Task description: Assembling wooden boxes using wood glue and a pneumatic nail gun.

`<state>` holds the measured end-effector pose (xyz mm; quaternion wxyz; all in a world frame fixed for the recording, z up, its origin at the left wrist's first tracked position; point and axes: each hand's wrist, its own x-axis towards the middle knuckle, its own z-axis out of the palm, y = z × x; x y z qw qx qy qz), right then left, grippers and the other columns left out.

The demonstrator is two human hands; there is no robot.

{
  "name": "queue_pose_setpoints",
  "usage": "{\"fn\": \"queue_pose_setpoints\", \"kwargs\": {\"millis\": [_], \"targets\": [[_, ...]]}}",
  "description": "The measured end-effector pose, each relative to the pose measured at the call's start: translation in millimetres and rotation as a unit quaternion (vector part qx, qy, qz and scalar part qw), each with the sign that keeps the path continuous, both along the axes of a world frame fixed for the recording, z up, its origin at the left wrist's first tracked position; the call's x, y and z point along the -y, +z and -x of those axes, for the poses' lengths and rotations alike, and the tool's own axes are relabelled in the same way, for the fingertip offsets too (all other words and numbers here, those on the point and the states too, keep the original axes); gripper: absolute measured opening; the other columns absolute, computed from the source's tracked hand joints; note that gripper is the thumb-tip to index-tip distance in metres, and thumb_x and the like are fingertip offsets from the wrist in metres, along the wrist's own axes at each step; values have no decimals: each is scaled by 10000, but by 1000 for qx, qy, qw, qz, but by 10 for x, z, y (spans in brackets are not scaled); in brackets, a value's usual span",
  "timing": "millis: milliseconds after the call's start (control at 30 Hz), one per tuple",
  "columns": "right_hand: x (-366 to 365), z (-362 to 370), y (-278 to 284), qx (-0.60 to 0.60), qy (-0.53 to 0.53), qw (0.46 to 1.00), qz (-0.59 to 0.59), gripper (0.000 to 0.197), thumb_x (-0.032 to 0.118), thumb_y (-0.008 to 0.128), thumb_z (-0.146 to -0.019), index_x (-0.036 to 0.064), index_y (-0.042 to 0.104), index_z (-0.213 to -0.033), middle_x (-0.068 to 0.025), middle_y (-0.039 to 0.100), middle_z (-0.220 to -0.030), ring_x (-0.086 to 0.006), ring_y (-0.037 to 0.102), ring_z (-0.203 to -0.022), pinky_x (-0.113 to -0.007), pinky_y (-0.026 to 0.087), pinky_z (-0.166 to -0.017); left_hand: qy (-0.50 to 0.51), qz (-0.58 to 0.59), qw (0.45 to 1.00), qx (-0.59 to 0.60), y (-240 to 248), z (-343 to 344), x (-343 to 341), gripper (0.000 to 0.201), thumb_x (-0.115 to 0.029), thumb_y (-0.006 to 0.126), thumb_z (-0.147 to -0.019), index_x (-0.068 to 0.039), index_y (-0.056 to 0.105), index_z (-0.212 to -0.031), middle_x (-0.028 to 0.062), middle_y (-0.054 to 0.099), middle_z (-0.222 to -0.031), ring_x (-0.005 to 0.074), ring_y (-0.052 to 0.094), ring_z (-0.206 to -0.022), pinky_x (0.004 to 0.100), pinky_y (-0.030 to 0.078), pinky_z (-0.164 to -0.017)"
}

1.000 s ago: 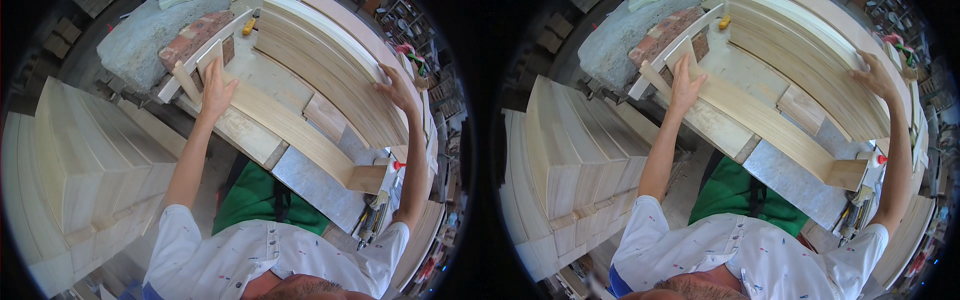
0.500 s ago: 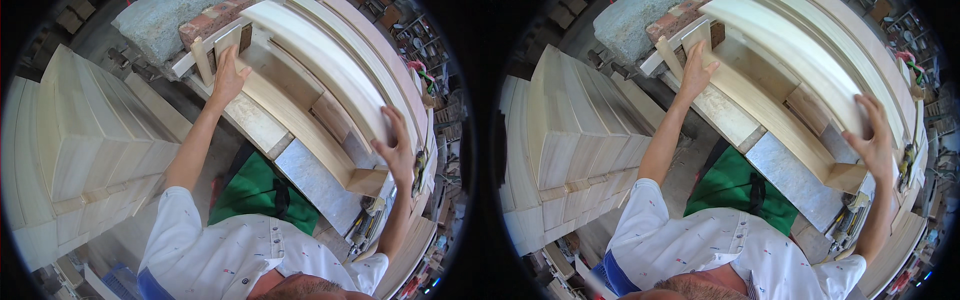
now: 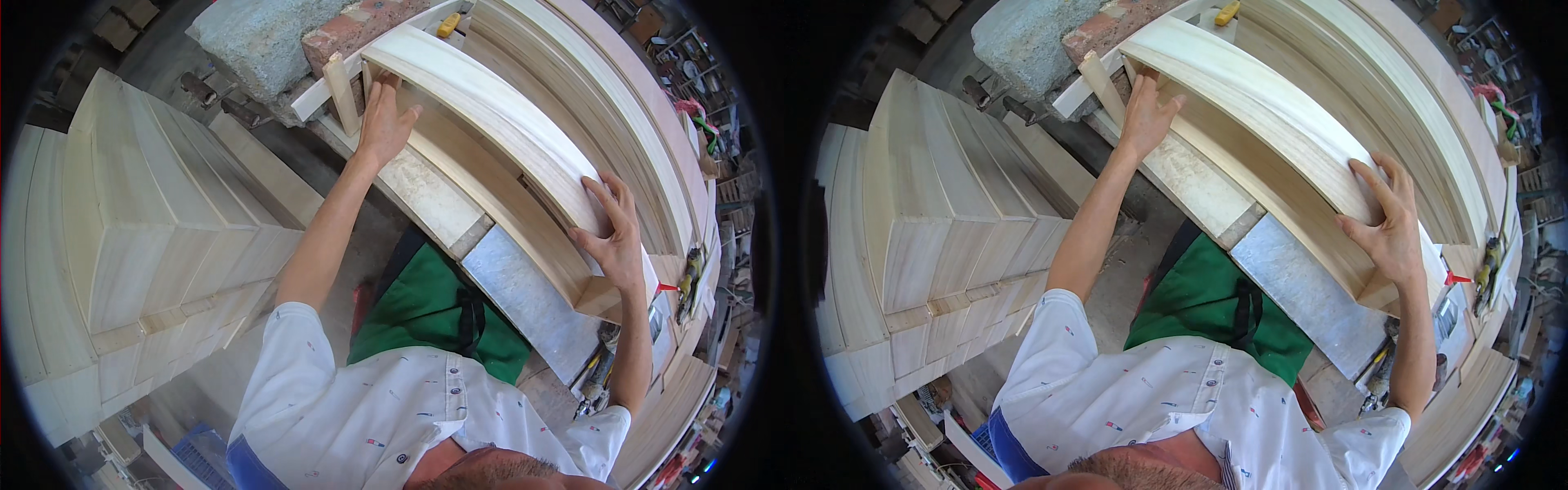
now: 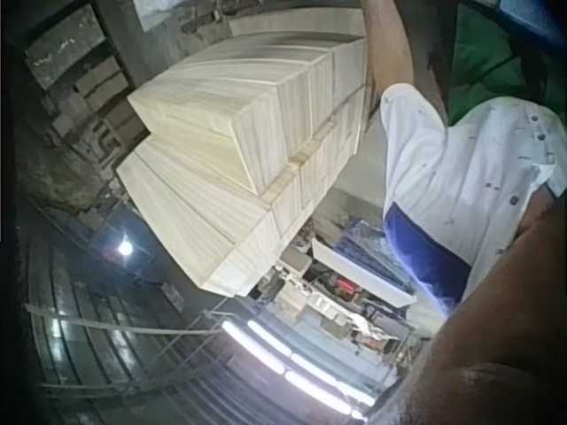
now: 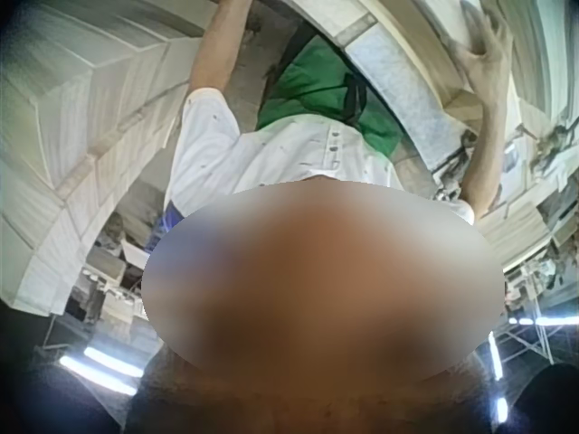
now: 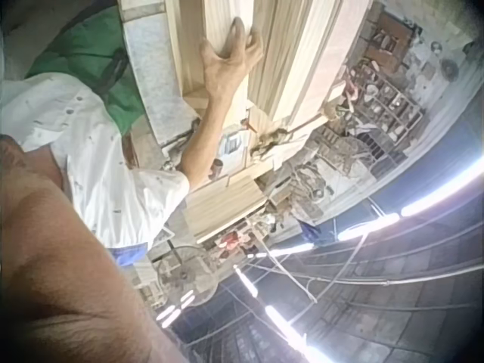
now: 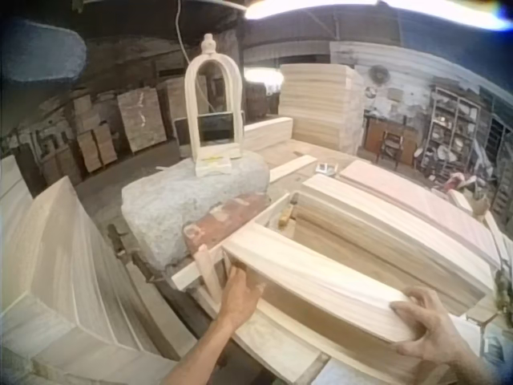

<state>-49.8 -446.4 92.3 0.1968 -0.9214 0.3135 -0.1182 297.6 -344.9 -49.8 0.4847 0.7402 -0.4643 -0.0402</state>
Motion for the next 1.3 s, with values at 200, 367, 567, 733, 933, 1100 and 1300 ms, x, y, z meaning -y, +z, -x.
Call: {"fn": "queue_pose_setpoints", "kwargs": {"millis": [200, 367, 567, 733, 933, 1100, 1300], "targets": [[-5, 2, -27, 0, -1, 1000, -1, 661, 185, 751, -633, 133, 583, -1270, -161, 417, -1364, -338, 396, -1284, -437, 361, -1050, -1, -23, 999, -27, 35, 11, -21, 557, -116, 664, -811, 138, 406, -1235, 283, 447, -1186, 421, 421, -1159, 432, 332, -1031], [-8, 12, -26, -3, 8, 1000, 2, 671, 176, 757, -627, 134, 581, -1273, -161, 416, -1363, -338, 398, -1278, -438, 359, -1052, 9, 4, 1000, 23, -3, -18, 10, 539, -121, 664, -814, 131, 422, -1224, 279, 447, -1207, 420, 421, -1176, 430, 338, -1034], [-2, -5, -28, 0, 6, 1000, -1, 668, 171, 758, -633, 138, 581, -1276, -164, 415, -1363, -341, 395, -1279, -439, 360, -1051, 12, -15, 1000, 16, 32, -11, -20, 459, -137, 664, -818, 126, 465, -1137, 268, 458, -1163, 413, 455, -1129, 434, 367, -999], [8, -10, -35, -3, -1, 1000, -1, 658, 184, 756, -640, 138, 585, -1274, -162, 416, -1366, -340, 399, -1278, -440, 361, -1052, 16, -19, 1000, 15, 7, -28, -16, 423, -147, 665, -817, 118, 475, -1086, 262, 465, -1103, 413, 477, -1079, 440, 385, -966], [13, -18, -67, -8, -3, 1000, -11, 657, 181, 754, -639, 149, 592, -1276, -151, 414, -1378, -329, 395, -1288, -437, 360, -1060, 15, -5, 1000, 13, -12, -28, -4, 435, -153, 667, -811, 118, 474, -1092, 268, 470, -1111, 417, 473, -1088, 438, 382, -975], [16, -6, -67, -13, -2, 1000, -13, 668, 169, 755, -636, 156, 588, -1283, -141, 415, -1380, -322, 387, -1297, -436, 361, -1062, 13, -8, 1000, -5, -37, -49, 11, 415, -151, 671, -807, 106, 477, -1069, 267, 481, -1110, 421, 477, -1091, 444, 388, -969], [24, -13, -94, -13, 1, 1000, -16, 673, 164, 759, -635, 155, 586, -1285, -135, 413, -1380, -318, 385, -1297, -436, 361, -1062, 24, 15, 1000, -3, 27, -19, -22, 400, -167, 662, -827, 109, 486, -1058, 245, 521, -1079, 377, 536, -1039, 429, 404, -959]]}}
